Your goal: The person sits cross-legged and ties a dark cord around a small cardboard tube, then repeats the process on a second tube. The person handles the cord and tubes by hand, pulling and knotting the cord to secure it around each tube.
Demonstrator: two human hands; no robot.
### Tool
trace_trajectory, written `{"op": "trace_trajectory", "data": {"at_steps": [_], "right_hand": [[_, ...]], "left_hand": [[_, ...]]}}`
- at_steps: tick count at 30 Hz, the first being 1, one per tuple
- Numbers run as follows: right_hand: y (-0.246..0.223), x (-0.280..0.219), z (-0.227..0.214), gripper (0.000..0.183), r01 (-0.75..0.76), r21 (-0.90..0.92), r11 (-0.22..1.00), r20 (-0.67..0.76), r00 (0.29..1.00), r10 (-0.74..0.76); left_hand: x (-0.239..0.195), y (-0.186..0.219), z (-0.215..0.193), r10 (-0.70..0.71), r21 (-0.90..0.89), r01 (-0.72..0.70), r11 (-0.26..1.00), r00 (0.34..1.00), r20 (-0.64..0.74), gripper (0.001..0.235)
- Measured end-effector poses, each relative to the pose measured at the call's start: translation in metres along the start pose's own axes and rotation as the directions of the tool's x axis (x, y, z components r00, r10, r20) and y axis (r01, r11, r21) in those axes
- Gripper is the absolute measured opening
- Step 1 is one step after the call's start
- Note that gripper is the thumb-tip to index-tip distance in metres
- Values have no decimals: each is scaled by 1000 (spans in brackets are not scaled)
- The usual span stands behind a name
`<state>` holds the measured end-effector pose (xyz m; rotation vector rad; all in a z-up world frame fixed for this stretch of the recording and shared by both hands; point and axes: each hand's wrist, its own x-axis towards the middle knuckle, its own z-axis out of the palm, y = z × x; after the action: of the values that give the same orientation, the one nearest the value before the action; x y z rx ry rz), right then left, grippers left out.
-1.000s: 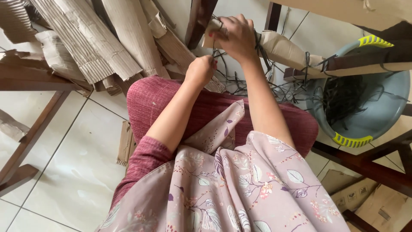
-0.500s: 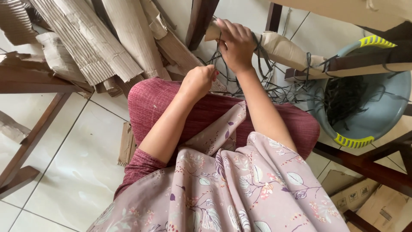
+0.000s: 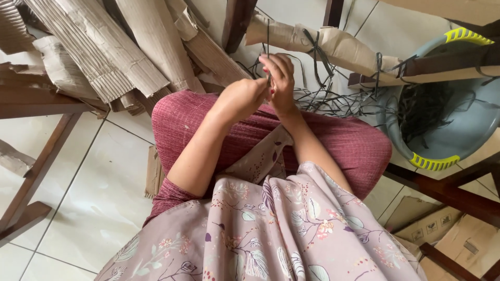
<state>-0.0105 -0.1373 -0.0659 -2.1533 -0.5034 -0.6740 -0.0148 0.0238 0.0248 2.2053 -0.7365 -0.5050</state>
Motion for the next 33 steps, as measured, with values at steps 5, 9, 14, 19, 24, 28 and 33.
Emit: {"op": "trace_trajectory", "data": {"at_steps": [5, 9, 14, 19, 24, 28, 33], "right_hand": [[-34, 1, -27, 24, 2, 182, 983, -15, 1000, 1], [-55, -14, -47, 34, -244, 273, 930, 51, 970, 240], [-41, -12, -94, 24, -530, 698, 482, 65, 717, 694], [16, -28, -143, 40, -363, 930, -63, 213, 391, 895], [19, -29, -165, 22, -635, 772, -27, 339, 375, 863], [9, -24, -167, 18, -833, 535, 139, 308, 345, 887], [5, -15, -194, 28, -845, 515, 143, 203, 282, 938]], "left_hand": [[10, -7, -29, 87, 1, -91, 996, 954, -288, 26], [37, -10, -27, 380, 359, -294, 886, 904, -197, 36], [59, -35, -9, 445, 409, -329, 851, 866, -229, 14], [49, -44, 12, 333, 324, -288, 901, 938, -92, 17], [44, -42, 7, 231, 5, -234, 972, 960, -160, 16], [31, -35, -6, 165, -32, -177, 984, 959, -231, 19], [30, -24, -6, -372, 191, 320, 928, 784, 497, 27]]}}
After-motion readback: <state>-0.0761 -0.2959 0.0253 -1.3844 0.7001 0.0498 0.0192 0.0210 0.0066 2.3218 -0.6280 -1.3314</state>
